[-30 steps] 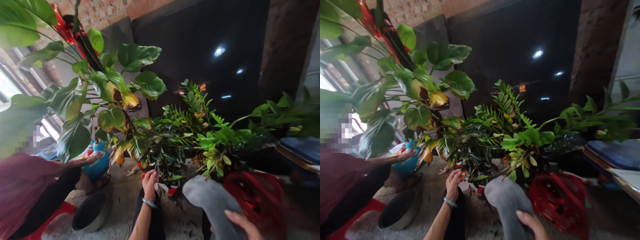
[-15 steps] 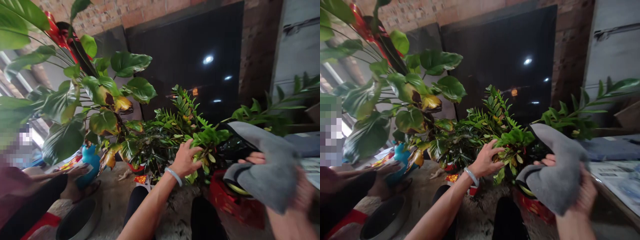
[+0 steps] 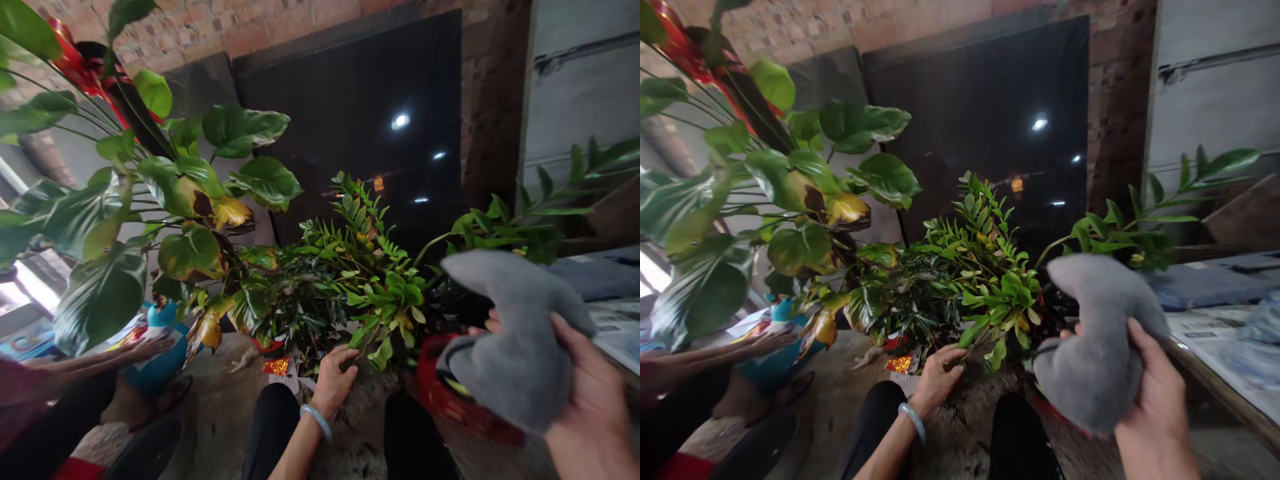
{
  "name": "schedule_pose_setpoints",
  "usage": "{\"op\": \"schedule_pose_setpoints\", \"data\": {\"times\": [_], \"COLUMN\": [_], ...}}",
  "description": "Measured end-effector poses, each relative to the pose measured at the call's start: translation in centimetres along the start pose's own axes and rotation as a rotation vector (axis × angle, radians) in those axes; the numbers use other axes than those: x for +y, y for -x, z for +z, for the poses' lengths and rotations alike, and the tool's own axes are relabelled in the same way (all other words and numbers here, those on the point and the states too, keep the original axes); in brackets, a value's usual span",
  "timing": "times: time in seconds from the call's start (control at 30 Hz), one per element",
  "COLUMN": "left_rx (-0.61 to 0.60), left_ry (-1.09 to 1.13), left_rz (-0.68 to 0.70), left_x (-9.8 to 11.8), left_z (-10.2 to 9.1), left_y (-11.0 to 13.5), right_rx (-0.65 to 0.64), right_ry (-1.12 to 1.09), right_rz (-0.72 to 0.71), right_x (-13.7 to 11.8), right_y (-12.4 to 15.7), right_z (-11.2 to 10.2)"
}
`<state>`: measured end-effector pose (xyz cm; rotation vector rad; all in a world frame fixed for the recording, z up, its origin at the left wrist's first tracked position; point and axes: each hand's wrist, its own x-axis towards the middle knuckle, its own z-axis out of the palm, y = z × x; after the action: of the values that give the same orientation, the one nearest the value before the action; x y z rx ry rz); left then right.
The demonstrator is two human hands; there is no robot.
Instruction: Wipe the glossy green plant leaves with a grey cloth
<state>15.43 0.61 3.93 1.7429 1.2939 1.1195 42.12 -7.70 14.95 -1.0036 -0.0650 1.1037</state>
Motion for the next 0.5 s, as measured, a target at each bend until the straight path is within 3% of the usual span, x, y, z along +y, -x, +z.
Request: {"op": "schedule_pose_setpoints", "data": {"times": [0.07, 0.17, 0.27, 0.33, 0.43, 0.5], "left_rx": [0.008, 0.026, 0.013, 0.002, -0.024, -0.025], "left_ry": [0.004, -0.005, -0.007, -0.01, 0.002, 0.01], "left_rz": [-0.009, -0.008, -0.014, -0.02, -0.029, -0.038], "left_x": [-0.3, -0.8, -1.3, -1.5, -1.7, -1.7], "left_z": [0.6, 1.0, 0.7, 0.5, 0.7, 1.1], "left_y": [0.5, 1.1, 1.5, 1.8, 2.2, 2.4], "right_rx": [-0.044, -0.095, -0.125, -0.147, -0.071, -0.029], "right_ry": [-0.098, -0.069, 0.206, 0.297, 0.233, 0.087], "right_rz": [0.006, 0.187, 0.401, 0.39, 0.281, 0.129], "right_x": [-0.1, 3.5, 7.7, 8.4, 5.5, 2.7], "right_y": [-0.6, 0.1, 2.5, 3.8, 3.7, 2.3], "right_z": [3.4, 6.0, 3.8, 1.2, -0.4, 0.9]}}
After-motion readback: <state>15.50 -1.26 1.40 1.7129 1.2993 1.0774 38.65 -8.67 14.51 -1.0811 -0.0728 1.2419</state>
